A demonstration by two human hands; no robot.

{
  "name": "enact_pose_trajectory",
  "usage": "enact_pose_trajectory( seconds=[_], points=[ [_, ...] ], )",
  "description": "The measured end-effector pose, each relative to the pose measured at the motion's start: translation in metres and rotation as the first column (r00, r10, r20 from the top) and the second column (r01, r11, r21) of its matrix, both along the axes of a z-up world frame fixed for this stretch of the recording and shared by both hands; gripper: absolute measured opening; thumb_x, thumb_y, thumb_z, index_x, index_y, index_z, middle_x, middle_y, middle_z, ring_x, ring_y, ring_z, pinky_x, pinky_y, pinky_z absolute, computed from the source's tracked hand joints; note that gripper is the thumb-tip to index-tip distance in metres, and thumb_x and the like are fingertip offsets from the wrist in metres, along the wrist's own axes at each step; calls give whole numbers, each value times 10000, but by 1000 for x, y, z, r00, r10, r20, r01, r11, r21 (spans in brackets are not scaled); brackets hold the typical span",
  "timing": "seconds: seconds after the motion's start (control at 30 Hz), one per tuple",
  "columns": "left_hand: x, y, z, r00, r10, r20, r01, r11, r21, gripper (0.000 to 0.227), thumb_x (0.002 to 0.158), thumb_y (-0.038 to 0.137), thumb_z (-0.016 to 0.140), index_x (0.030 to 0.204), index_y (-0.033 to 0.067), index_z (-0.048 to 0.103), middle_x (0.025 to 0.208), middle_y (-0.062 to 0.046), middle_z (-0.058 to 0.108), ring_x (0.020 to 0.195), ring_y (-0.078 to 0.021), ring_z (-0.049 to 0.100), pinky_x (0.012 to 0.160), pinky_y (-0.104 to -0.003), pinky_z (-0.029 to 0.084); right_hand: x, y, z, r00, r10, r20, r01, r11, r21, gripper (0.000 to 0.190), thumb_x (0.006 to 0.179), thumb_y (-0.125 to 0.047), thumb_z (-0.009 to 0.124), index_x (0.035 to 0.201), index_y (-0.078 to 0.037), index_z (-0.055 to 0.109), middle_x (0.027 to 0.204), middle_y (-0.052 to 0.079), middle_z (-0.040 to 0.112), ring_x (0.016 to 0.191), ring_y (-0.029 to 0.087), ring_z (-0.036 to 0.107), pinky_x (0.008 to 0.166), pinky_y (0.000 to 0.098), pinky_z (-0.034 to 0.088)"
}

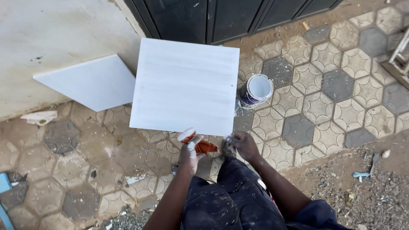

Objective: Applying white paint to a cabinet door using a rag as an applicator.

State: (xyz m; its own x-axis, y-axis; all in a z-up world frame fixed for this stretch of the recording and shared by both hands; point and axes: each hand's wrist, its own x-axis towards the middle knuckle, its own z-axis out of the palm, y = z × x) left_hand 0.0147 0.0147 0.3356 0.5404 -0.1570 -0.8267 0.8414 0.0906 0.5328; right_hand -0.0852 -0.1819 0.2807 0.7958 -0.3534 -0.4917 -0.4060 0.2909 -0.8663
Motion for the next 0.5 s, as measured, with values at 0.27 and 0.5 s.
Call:
enact_pose_trajectory(
  seconds=[0.27, 0.5],
  points=[
    [52, 2, -36, 960, 240, 140, -259, 957, 132, 295, 877, 320, 755, 1024, 85, 657, 897, -115, 688, 866, -211, 655, 734, -347, 491, 20, -152, -137, 889, 8, -459, -296, 774, -560, 255, 939, -289, 635, 1097, -124, 750, 986, 167, 742, 1046, 392, 691, 887, 505, 534],
    [113, 76, -91, 906, -20, 422, -193, 870, 454, 325, 891, 339, 774, 1113, 130, 659, 912, -31, 648, 839, -157, 565, 777, -330, 419, 62, -45, -79, 981, 21, -194, -163, 635, -755, 570, 949, -124, 694, 1372, 201, 491, 1344, 464, 509, 1320, 608, 460, 1156, 641, 356]
  ],
)
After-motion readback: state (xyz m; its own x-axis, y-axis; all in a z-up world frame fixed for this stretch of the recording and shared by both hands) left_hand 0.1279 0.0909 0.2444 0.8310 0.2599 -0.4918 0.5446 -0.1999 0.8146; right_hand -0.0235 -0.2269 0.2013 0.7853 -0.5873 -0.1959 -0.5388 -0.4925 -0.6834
